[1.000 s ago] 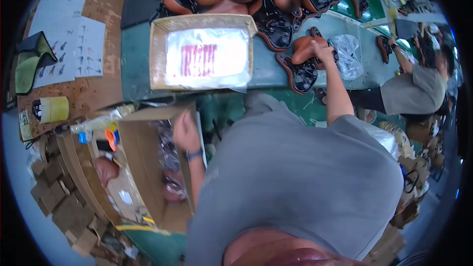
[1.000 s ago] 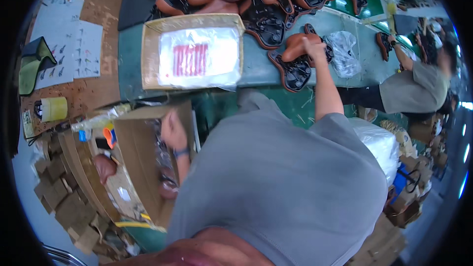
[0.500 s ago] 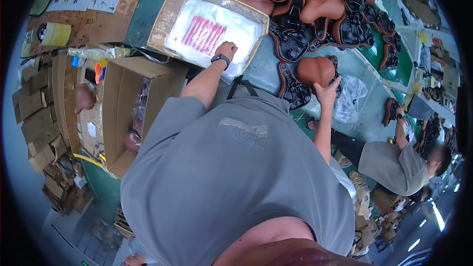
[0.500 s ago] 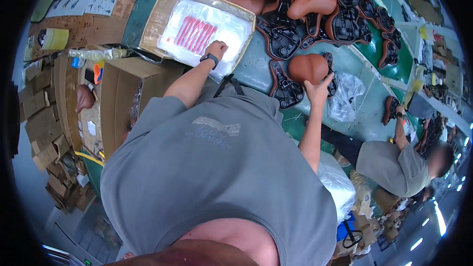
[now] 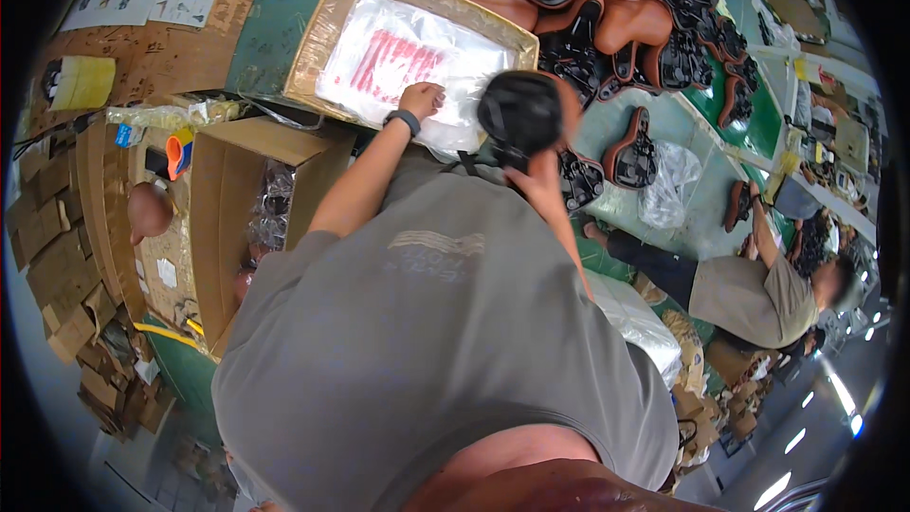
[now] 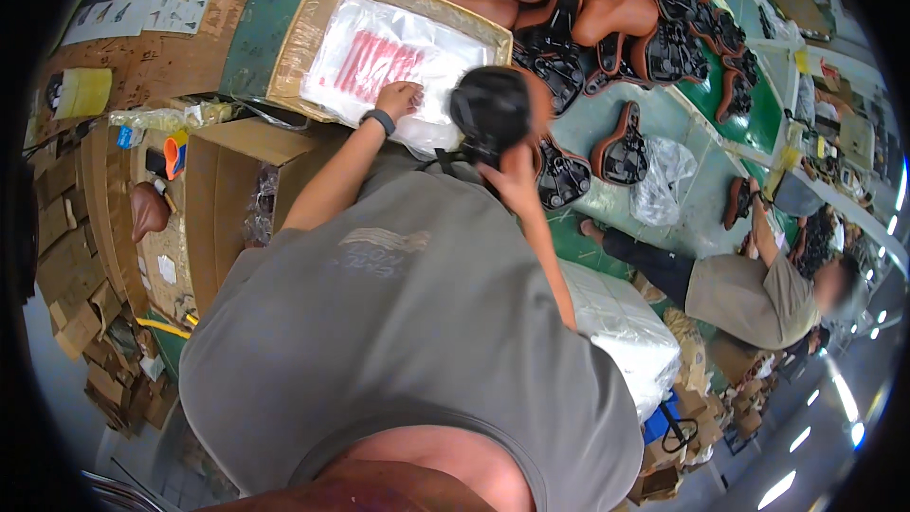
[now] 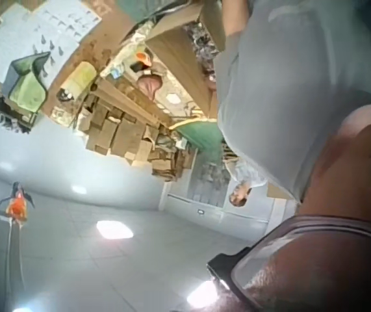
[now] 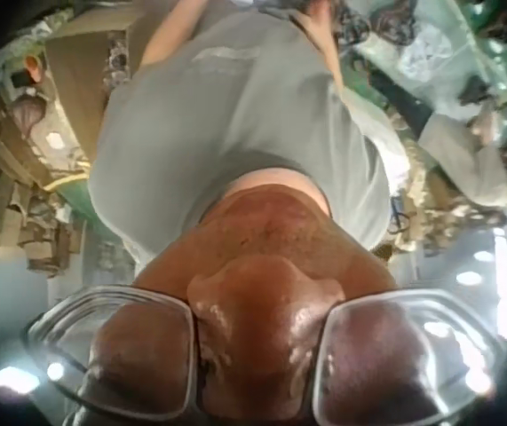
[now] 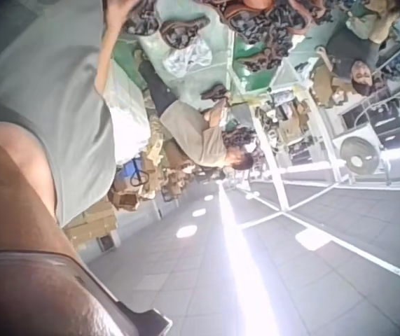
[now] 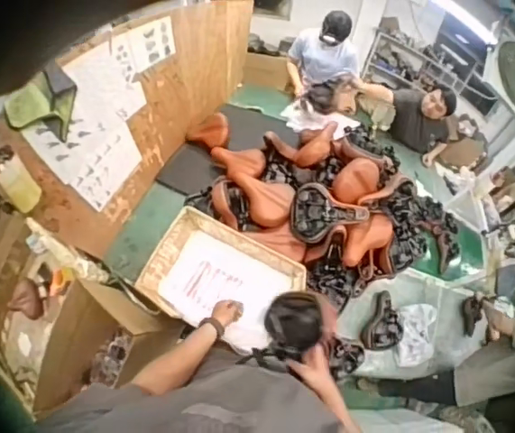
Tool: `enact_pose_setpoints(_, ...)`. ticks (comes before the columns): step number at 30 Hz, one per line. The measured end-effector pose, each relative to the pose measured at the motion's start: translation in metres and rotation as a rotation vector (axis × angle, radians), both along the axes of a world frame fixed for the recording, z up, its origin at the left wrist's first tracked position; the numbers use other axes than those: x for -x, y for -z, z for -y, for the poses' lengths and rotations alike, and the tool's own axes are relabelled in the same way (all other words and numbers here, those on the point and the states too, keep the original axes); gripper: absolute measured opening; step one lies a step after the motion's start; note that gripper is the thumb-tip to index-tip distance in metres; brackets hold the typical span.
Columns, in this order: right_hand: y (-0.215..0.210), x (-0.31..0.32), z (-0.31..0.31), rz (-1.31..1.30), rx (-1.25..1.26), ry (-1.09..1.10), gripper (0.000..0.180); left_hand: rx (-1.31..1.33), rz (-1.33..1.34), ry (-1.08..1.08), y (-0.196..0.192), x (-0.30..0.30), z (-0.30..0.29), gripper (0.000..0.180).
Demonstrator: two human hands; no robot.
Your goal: Packing bicycle seats into cardboard boxes and sealing them with tape.
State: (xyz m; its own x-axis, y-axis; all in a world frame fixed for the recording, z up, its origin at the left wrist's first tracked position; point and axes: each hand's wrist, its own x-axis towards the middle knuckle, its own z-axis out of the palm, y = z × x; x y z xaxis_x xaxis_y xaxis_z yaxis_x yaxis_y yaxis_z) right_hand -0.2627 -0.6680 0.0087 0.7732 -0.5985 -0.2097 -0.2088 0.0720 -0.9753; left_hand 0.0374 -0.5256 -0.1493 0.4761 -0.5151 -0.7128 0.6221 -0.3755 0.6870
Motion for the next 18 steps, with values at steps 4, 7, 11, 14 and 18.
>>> enact_pose_setpoints(4, 0.057, -0.072, -0.017, -0.323, 0.298, -0.2, 0.093, -0.026, 0.313, 0.042, -0.001, -0.043, 0.001, 0.028)
enact_pose_setpoints(7, 0.052, -0.09, -0.015, -0.508, 0.627, -0.437, 0.094, 0.371, 0.733, 0.12, -0.115, -0.035, 0.023, 0.023)
enact_pose_setpoints(11, 0.007, -0.107, -0.008, -0.518, -0.004, -0.261, 0.091, 0.572, 1.209, 0.771, -0.231, -0.058, 0.002, 0.015)
enact_pose_setpoints(14, -0.027, -0.111, 0.01, -0.099, -0.715, -0.228, 0.105, 0.275, 1.366, 0.419, -0.318, -0.125, -0.017, 0.017)
enact_pose_setpoints(18, -0.133, -0.141, 0.034, 0.152, -1.115, -0.471, 0.096, 0.171, 1.652, 0.239, -0.43, -0.159, 0.002, 0.023)
